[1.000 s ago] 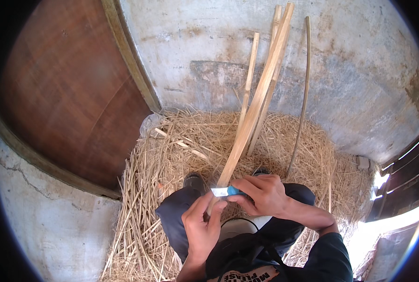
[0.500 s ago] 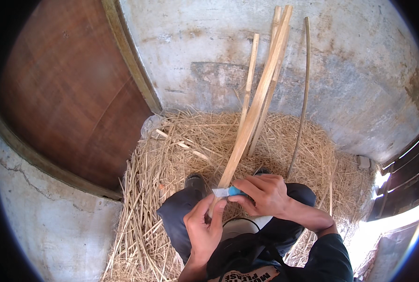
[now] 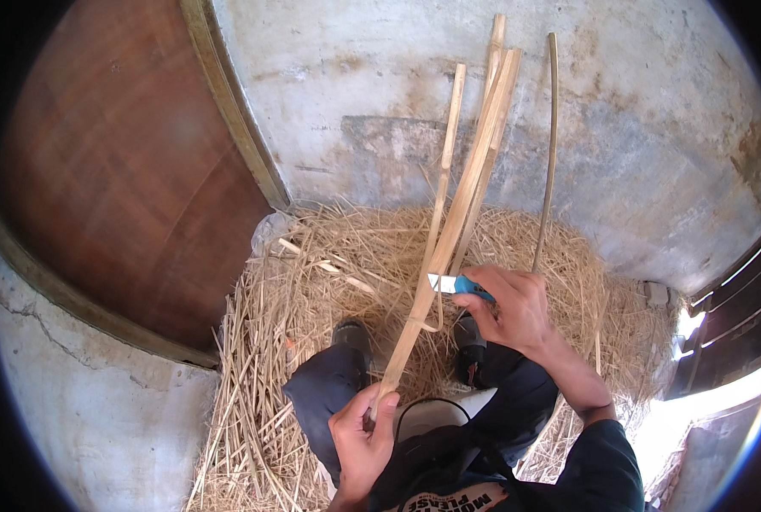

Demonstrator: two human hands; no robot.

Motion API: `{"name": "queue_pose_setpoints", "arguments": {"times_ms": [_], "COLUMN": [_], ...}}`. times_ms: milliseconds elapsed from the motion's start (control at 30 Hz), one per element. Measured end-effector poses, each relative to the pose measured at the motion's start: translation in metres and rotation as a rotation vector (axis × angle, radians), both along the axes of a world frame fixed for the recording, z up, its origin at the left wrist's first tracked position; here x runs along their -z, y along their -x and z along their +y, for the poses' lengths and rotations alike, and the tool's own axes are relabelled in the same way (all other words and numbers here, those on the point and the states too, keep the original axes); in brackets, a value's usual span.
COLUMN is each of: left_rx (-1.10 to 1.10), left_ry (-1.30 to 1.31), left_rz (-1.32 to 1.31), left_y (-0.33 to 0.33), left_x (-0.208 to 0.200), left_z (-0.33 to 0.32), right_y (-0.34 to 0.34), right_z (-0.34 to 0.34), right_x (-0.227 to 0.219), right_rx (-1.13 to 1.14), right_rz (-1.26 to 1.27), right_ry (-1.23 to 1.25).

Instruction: The person sits on a bed of straw and uses a blue utility knife to split long bamboo poles into thin strips. They hold the pole with one hand and carefully shave and split the material with the other, creating multiple thin slats from each pole.

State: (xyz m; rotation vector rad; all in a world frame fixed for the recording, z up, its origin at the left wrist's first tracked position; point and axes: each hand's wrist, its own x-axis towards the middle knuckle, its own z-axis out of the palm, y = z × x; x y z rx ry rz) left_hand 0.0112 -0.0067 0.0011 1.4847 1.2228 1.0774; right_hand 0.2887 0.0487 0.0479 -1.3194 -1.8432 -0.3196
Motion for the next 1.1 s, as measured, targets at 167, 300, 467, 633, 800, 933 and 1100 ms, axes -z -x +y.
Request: {"name": "queue_pose_setpoints", "arguments": {"times_ms": [167, 300, 467, 633, 800, 933, 1100], "left_rx": [0.067, 0.045, -0.005, 0.105, 0.166, 0.221, 0.200], "left_ry": [0.071, 0.231, 0.233, 0.193, 0.162, 0.147, 0.087], "left_rz": [0.068, -0.034, 0.008, -0.088, -0.166, -0.185, -0.187], "left_y": [0.024, 0.048, 0.055, 0.033, 0.009, 0.001, -0.007], "left_x": [0.022, 0.038, 0.040, 0.022, 0.002, -0.007, -0.011], "left_z": [-0.018, -0.040, -0.021, 0.004, 0.017, 0.021, 0.021], "right_y": [-0.069, -0.130, -0.120, -0.019, 0.028, 0.038, 0.044], "right_z": [0.036, 0.074, 0.061, 0.003, -0.031, -0.038, -0.039], "right_x": [0.000, -0.017, -0.023, -0.003, 0.021, 0.029, 0.031], "right_rx": [0.370, 0.365, 0.251, 0.030, -0.249, -0.278, -0.244], "right_rz": [0.132, 0.289, 0.324, 0.191, -0.019, 0.004, 0.002], "right_ry": [0.094, 0.080, 0.109, 0.273, 0.241, 0.231, 0.183]}}
